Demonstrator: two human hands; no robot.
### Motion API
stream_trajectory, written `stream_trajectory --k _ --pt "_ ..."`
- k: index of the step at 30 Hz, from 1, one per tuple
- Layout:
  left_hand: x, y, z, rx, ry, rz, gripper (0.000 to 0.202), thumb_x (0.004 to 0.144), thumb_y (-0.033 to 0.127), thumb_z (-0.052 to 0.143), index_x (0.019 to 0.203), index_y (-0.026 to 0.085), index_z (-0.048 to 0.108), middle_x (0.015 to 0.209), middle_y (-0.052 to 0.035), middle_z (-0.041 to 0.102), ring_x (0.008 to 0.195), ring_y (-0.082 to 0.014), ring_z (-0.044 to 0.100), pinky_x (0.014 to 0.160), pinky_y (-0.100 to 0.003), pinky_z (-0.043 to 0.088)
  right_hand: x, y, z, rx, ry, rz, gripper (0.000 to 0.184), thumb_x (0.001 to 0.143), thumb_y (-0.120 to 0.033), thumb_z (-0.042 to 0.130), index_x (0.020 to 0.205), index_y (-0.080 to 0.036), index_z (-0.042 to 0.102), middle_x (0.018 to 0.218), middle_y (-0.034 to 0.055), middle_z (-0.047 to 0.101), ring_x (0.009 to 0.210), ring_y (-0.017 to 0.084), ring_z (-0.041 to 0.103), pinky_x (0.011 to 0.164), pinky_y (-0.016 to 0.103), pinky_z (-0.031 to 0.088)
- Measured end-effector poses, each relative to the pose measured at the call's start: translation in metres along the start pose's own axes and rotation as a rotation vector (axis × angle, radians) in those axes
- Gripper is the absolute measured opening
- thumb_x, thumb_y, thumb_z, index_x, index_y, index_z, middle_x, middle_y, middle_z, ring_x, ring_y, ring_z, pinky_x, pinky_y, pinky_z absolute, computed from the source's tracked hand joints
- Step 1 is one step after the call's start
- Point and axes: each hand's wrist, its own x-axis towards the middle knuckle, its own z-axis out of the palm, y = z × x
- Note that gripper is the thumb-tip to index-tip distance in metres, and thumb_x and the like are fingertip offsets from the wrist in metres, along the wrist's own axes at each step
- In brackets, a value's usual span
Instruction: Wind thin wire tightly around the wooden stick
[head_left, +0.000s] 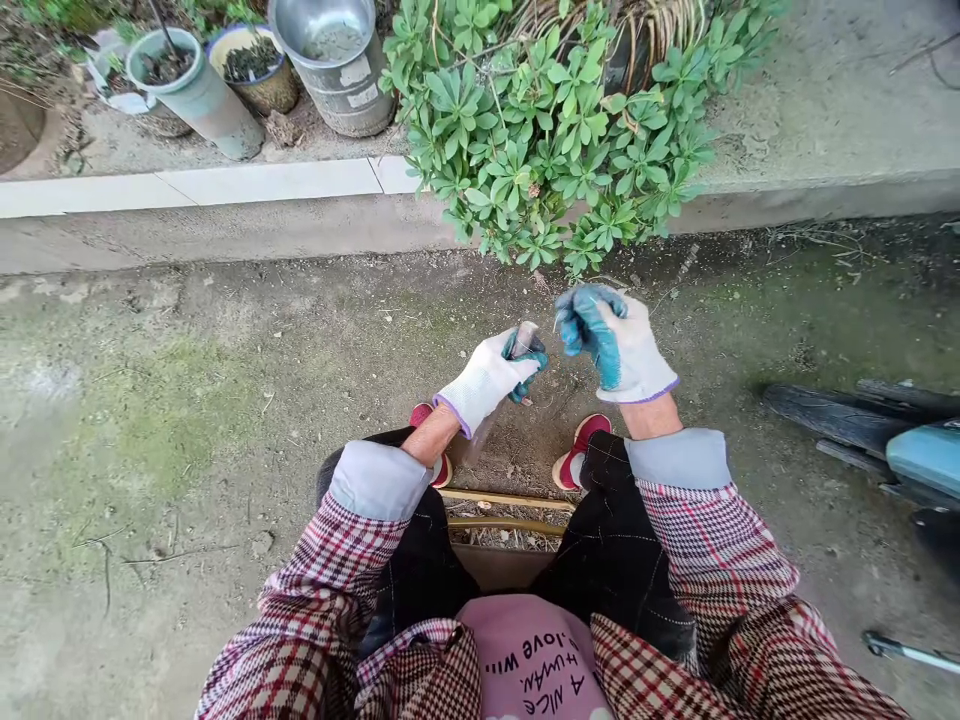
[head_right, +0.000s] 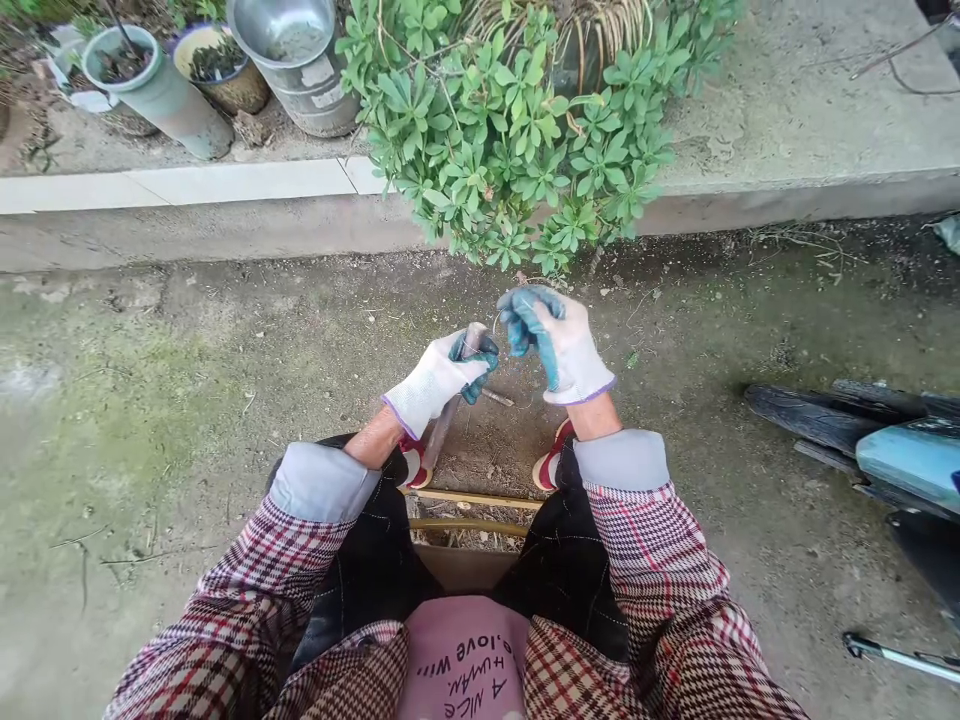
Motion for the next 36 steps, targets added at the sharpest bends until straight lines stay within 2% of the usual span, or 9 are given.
stream_trajectory --k 5,8,13,17,20,28,30,33,36 --pt "-0.042 -0.008 -0.011 -0.268 0.053 -0.080 0.031 0.072 0.029 0.081 0.095 0.017 0.066 0.059 0.0061 0.060 0.044 -0.0120 0.055 0.041 -0.025 0.049 -0.047 -0.022 -0.037 0.133 0.019 0.077 0.044 0.078 -0.062 0.091 0.092 -0.024 0.074 0.060 -0.0060 0.053 0.043 0.010 0.039 0.034 0.025 0.029" --pt "-0.081 -0.018 -0.028 -0.367 0.169 -0.129 0.039 0.064 0.030 0.086 0.094 0.017 0.064 0.055 0.0078 0.058 0.042 -0.0103 0.051 0.040 -0.024 0.049 -0.096 -0.028 -0.073 0.205 0.100 0.150 0.047 0.072 -0.061 0.095 0.080 -0.027 0.064 0.055 -0.0080 0.044 0.041 0.009 0.031 0.035 0.025 0.020" --pt "-0.143 -0.033 -0.038 -0.412 0.197 -0.105 0.043 0.063 0.033 0.090 0.096 0.017 0.067 0.058 0.0072 0.060 0.043 -0.0110 0.054 0.041 -0.025 0.048 -0.169 -0.016 -0.122 0.072 0.252 0.185 0.047 0.073 -0.064 0.090 0.077 -0.029 0.059 0.055 -0.0051 0.048 0.041 0.013 0.036 0.037 0.028 0.024" --pt "-0.180 -0.046 -0.032 -0.379 0.354 0.011 0.037 0.068 0.033 0.088 0.094 0.018 0.067 0.061 0.0067 0.062 0.046 -0.0109 0.056 0.044 -0.024 0.049 -0.208 -0.003 -0.142 0.027 0.395 0.091 0.037 0.073 -0.057 0.088 0.085 -0.027 0.070 0.065 0.0012 0.066 0.048 0.019 0.054 0.040 0.032 0.041" --pt "-0.204 -0.061 -0.025 -0.413 0.480 0.097 0.032 0.070 0.032 0.086 0.091 0.019 0.065 0.063 0.0073 0.062 0.048 -0.0101 0.057 0.046 -0.023 0.049 -0.231 0.003 -0.149 0.017 0.369 0.067 0.039 0.071 -0.056 0.090 0.088 -0.024 0.077 0.070 0.0056 0.073 0.051 0.021 0.061 0.043 0.034 0.047" --pt "-0.265 -0.138 0.027 -0.653 0.622 0.069 0.048 0.065 0.041 0.093 0.094 0.022 0.060 0.069 0.0077 0.065 0.062 -0.0123 0.066 0.073 -0.032 0.064 -0.267 0.003 -0.169 0.069 0.372 0.008 0.038 0.070 -0.051 0.092 0.091 -0.024 0.075 0.063 -0.0009 0.064 0.051 0.016 0.058 0.042 0.028 0.046" --pt "-0.283 -0.153 0.034 -0.581 0.602 0.016 0.050 0.066 0.050 0.092 0.092 0.023 0.058 0.070 0.0056 0.066 0.064 -0.0139 0.068 0.078 -0.034 0.065 -0.278 0.001 -0.171 0.084 0.391 -0.004 0.039 0.069 -0.050 0.093 0.092 -0.023 0.077 0.065 -0.0007 0.067 0.050 0.016 0.058 0.042 0.028 0.047" --pt "-0.322 -0.163 0.025 -0.233 0.502 -0.021 0.042 0.074 0.060 0.082 0.086 0.025 0.062 0.080 -0.0043 0.076 0.084 -0.0270 0.080 0.089 -0.044 0.067 -0.293 0.003 -0.173 0.095 0.379 0.005 0.042 0.066 -0.050 0.095 0.094 -0.023 0.079 0.068 0.0014 0.073 0.050 0.016 0.061 0.042 0.028 0.050" --pt "-0.364 -0.170 -0.001 0.001 0.402 0.000 0.050 0.053 0.030 0.092 0.100 0.023 0.078 0.105 -0.0101 0.086 0.127 -0.0411 0.076 0.120 -0.049 0.056 -0.300 0.011 -0.172 0.106 0.410 0.017 0.048 0.060 -0.051 0.096 0.094 -0.021 0.078 0.063 0.0015 0.073 0.045 0.015 0.060 0.038 0.026 0.048"
